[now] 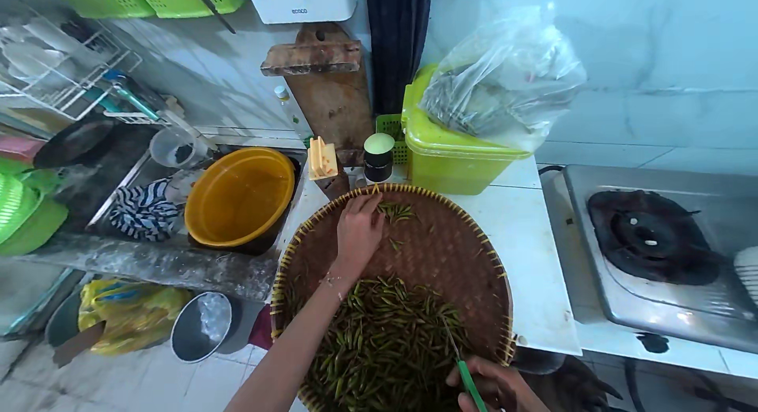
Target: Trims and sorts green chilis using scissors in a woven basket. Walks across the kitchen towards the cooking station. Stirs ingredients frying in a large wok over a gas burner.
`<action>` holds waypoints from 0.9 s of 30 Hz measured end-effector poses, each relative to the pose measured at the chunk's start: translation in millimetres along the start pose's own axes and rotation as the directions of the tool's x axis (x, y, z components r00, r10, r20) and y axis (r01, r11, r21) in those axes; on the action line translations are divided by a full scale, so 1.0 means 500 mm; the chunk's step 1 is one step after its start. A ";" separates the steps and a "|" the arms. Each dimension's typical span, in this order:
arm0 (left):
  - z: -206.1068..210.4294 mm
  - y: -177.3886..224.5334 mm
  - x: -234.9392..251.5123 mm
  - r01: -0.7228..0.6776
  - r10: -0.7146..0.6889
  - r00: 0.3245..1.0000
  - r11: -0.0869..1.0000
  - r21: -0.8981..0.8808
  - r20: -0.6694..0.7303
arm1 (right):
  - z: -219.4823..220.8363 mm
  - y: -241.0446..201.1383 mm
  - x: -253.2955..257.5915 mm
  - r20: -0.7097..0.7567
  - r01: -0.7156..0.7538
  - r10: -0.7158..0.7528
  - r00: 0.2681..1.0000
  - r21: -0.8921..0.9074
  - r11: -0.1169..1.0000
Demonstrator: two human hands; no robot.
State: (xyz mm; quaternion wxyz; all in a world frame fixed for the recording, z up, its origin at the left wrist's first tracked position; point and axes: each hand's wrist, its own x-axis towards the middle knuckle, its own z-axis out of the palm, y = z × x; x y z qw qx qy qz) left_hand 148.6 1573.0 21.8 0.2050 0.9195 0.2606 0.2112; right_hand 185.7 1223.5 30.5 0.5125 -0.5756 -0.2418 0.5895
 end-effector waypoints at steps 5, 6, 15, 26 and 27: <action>-0.039 0.024 -0.102 -0.016 0.062 0.949 0.989 -0.148 0.309 | 0.000 -0.008 0.003 0.006 0.015 -0.015 1.000 0.014 1.000; -0.051 0.027 -0.117 0.035 0.033 0.886 0.990 -0.137 0.463 | -0.001 -0.011 0.005 0.012 0.016 -0.016 1.000 0.007 1.000; -0.048 0.011 -0.168 0.055 -0.062 0.628 0.998 0.035 0.775 | 0.003 -0.021 0.026 0.072 -0.001 0.004 0.997 -0.040 0.999; -0.075 -0.038 -0.224 0.072 0.054 0.927 0.945 -0.319 0.370 | 0.003 -0.017 0.030 0.111 0.040 -0.033 0.993 -0.063 0.997; -0.086 -0.026 -0.224 0.097 0.047 0.929 0.926 -0.364 0.368 | 0.005 -0.019 0.032 0.128 0.049 -0.037 0.991 -0.089 0.995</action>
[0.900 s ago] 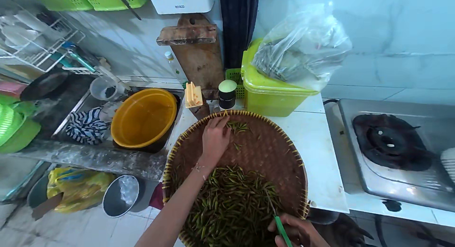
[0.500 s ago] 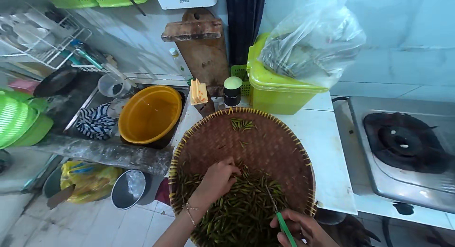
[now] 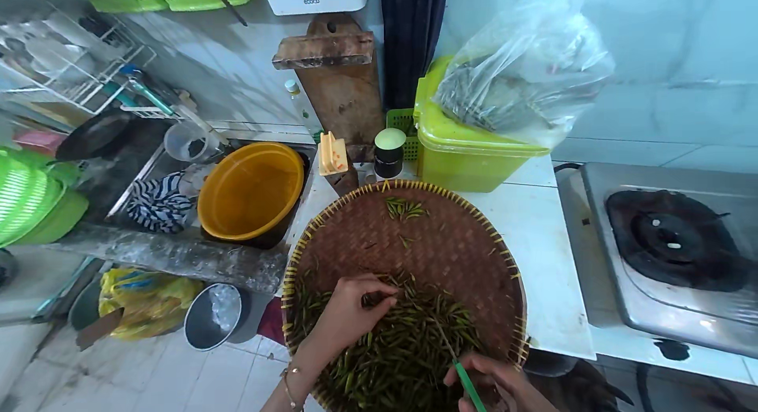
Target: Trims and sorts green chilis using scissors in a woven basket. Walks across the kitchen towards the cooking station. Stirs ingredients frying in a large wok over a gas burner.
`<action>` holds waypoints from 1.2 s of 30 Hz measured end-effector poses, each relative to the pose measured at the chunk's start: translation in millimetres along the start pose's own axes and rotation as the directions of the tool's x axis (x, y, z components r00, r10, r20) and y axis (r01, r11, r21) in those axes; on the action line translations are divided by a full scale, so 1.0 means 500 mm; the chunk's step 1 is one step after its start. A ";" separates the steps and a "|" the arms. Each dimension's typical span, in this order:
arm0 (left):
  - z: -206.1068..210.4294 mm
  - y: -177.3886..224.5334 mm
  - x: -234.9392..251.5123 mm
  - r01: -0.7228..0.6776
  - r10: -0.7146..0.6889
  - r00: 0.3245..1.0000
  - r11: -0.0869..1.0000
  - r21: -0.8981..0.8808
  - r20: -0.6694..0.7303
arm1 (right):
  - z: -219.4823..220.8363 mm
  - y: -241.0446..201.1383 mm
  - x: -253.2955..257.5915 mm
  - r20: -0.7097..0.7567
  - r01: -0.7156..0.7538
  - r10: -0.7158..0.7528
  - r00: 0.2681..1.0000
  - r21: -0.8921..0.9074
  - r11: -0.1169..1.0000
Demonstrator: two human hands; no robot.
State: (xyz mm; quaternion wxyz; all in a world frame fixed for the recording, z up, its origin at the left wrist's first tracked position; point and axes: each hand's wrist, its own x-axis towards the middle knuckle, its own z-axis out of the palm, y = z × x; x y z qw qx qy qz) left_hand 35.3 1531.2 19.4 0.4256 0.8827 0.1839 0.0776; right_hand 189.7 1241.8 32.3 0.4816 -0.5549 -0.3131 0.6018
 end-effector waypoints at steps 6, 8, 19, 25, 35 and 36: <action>0.008 0.067 -0.019 -0.039 0.048 0.996 0.991 -0.131 0.068 | 0.012 -0.017 0.017 0.029 -0.047 0.049 0.998 -0.074 0.996; 0.011 0.076 -0.022 -0.034 0.048 0.995 0.987 -0.158 0.090 | 0.013 -0.020 0.021 0.020 -0.047 0.048 0.999 -0.046 0.998; -0.016 0.056 0.089 0.053 -0.053 0.998 0.998 -0.028 0.022 | 0.011 -0.010 0.016 -0.082 -0.092 0.100 0.992 0.100 0.991; -0.034 0.034 0.235 0.047 -0.003 0.973 0.981 0.186 -0.231 | 0.010 -0.010 0.013 -0.099 -0.091 0.099 0.990 0.085 0.992; -0.027 0.022 0.130 0.206 -0.241 0.965 0.939 0.275 0.102 | -0.005 -0.006 -0.005 -0.136 -0.027 0.044 0.990 0.122 0.992; -0.024 0.013 0.116 0.248 -0.311 0.934 0.919 0.307 0.177 | -0.007 -0.005 -0.002 -0.134 -0.024 0.040 0.990 0.118 0.993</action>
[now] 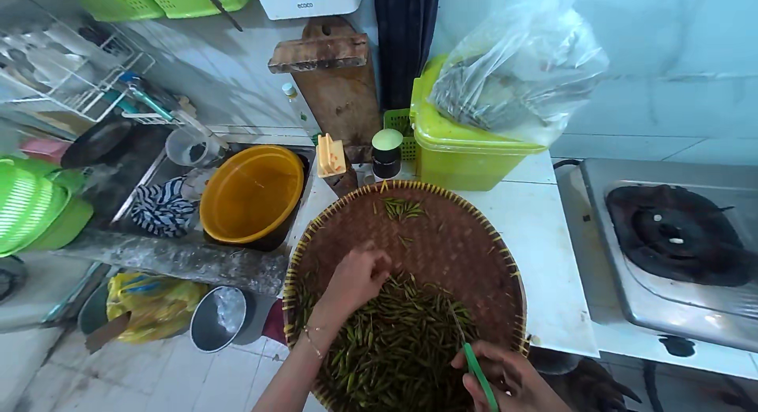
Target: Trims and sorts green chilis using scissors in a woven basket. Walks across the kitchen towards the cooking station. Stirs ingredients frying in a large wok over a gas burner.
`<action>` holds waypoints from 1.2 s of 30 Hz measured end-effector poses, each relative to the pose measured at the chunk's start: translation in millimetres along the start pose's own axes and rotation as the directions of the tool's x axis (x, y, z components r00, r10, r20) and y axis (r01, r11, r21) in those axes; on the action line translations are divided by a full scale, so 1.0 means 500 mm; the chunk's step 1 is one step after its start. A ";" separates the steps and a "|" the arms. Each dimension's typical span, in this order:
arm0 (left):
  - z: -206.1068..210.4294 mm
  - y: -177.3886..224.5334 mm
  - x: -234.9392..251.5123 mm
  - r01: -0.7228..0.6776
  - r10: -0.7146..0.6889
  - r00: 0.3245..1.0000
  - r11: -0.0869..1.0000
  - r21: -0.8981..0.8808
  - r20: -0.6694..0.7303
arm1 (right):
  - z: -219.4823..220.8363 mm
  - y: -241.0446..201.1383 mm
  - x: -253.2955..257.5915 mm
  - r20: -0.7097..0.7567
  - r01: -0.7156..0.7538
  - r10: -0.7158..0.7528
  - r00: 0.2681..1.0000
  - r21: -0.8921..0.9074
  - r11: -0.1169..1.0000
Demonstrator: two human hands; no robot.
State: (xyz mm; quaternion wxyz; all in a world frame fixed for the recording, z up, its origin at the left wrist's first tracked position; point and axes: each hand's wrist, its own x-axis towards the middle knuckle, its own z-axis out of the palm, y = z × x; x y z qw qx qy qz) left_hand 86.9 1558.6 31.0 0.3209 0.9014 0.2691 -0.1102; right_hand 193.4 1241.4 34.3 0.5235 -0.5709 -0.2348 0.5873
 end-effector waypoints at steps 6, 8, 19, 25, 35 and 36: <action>0.028 -0.008 -0.028 0.069 -0.072 0.996 0.996 0.060 0.056 | 0.010 -0.019 0.020 0.036 -0.007 0.009 0.999 -0.043 0.999; 0.027 -0.012 -0.048 -0.004 -0.010 0.987 0.997 -0.082 -0.159 | 0.012 -0.019 0.022 0.080 0.017 -0.015 0.997 -0.015 1.000; 0.081 0.068 -0.168 -0.222 -0.107 0.950 0.425 -0.877 -0.292 | 0.057 -0.004 0.033 0.215 -0.007 0.010 0.977 -0.015 1.000; 0.106 0.087 -0.184 -0.197 -0.080 0.963 0.442 -0.875 -0.257 | 0.050 -0.011 0.030 0.144 -0.002 0.006 0.990 -0.030 1.000; 0.099 0.085 -0.148 -0.138 -0.001 0.985 0.588 -0.797 -0.171 | 0.055 0.014 0.016 0.090 -0.054 0.043 0.995 0.130 0.990; 0.087 0.083 -0.132 -0.141 0.016 0.986 0.623 -0.769 -0.168 | 0.053 0.016 0.015 0.077 -0.059 0.048 0.996 0.138 0.989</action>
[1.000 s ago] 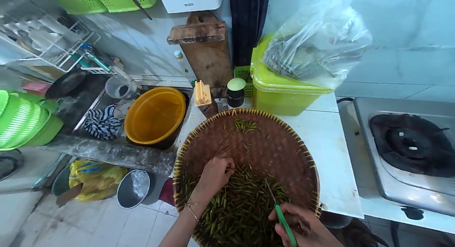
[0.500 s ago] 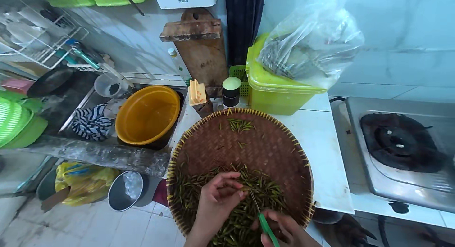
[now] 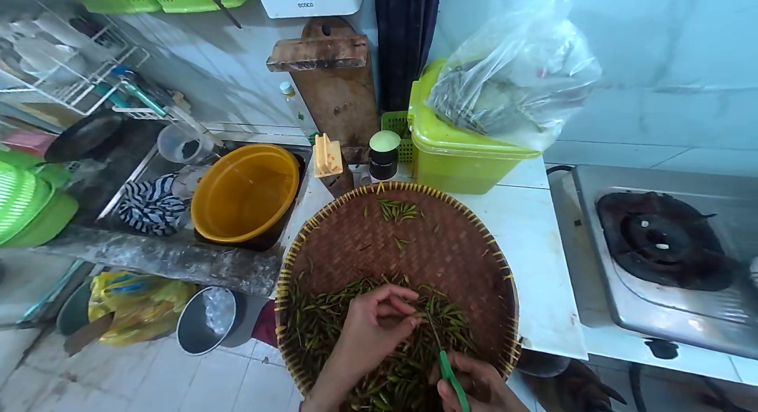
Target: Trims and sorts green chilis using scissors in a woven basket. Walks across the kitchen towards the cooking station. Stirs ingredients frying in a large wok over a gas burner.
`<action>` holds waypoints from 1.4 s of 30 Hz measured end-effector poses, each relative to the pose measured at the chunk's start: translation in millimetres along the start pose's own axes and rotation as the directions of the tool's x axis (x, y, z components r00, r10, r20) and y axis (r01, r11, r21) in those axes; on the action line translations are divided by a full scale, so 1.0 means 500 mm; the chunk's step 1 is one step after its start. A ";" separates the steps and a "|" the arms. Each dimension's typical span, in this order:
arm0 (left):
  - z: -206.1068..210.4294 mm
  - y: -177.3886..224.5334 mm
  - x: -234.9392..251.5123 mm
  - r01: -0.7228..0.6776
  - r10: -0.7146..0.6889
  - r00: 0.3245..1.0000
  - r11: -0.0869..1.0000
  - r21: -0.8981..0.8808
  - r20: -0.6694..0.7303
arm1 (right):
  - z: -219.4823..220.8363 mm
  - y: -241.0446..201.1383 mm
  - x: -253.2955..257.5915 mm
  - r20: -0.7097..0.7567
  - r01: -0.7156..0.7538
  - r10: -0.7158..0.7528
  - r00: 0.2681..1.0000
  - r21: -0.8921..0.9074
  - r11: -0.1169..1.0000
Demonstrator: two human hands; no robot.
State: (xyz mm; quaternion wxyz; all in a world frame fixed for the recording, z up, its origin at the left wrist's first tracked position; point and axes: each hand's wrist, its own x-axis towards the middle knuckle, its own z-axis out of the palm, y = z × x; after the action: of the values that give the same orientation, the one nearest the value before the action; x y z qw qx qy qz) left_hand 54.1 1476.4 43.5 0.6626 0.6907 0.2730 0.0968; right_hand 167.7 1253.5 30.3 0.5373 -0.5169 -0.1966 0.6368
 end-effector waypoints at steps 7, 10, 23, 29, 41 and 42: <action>-0.066 0.038 0.213 -0.190 0.287 0.944 0.875 0.445 -0.163 | -0.010 -0.016 -0.012 -0.098 -0.071 0.071 0.993 0.006 0.997; -0.058 0.062 0.269 -0.127 0.285 0.932 0.838 0.531 -0.226 | -0.011 -0.020 -0.020 -0.113 -0.055 0.054 0.992 -0.006 0.998; -0.066 0.006 0.080 0.034 -0.269 0.943 0.661 0.749 0.195 | -0.043 -0.025 -0.036 -0.146 0.031 -0.024 0.989 0.044 0.999; -0.076 0.001 0.060 0.056 -0.442 0.875 0.494 0.868 0.196 | -0.029 -0.035 -0.014 -0.094 0.009 -0.010 0.996 -0.003 1.000; -0.132 -0.020 0.032 0.156 -0.211 0.977 0.801 0.578 0.028 | -0.026 -0.027 -0.017 -0.084 0.011 -0.012 0.996 -0.008 1.000; -0.134 -0.021 0.034 0.180 -0.251 0.966 0.813 0.553 0.056 | -0.025 -0.028 -0.016 -0.079 0.008 -0.009 0.997 -0.012 1.000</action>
State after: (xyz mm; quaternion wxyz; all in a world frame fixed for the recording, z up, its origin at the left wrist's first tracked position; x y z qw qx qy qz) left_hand 32.4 1542.4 36.3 0.4617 0.8194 0.3234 -0.1042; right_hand 184.5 1247.2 40.4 0.5444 -0.5439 -0.1810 0.6124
